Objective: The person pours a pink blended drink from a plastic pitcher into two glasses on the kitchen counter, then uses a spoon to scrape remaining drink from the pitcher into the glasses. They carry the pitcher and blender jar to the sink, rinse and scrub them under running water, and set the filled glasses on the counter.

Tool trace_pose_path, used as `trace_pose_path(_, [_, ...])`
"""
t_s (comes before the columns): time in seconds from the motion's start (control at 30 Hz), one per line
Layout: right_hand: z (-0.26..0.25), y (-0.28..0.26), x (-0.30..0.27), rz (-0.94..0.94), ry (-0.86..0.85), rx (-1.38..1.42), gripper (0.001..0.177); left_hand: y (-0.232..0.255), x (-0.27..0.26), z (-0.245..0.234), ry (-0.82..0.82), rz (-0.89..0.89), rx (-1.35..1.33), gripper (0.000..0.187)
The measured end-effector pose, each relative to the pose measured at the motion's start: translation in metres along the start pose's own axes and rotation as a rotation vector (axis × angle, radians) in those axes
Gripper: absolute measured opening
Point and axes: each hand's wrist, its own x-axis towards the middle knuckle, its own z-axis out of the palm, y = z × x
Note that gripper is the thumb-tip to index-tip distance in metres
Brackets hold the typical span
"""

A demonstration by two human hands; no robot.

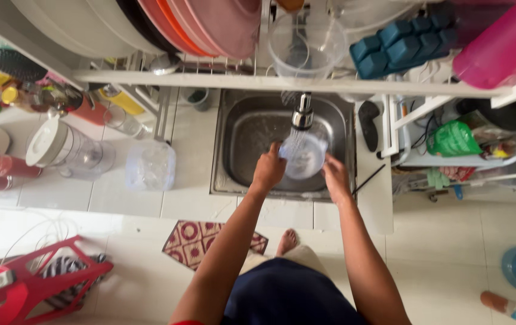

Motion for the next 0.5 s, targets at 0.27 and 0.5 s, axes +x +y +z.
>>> trace_pose_path(0.27, [0.041,-0.017,0.003,-0.053,0.133,0.131,0.023,-0.028,0.003,-0.013,-0.027,-0.048,0.071,0.044])
trace_pose_path(0.5, [0.117,-0.043,0.086,0.264,-0.44,0.345,0.026,-0.037,0.007,-0.008,-0.161,-0.141,0.036,0.054])
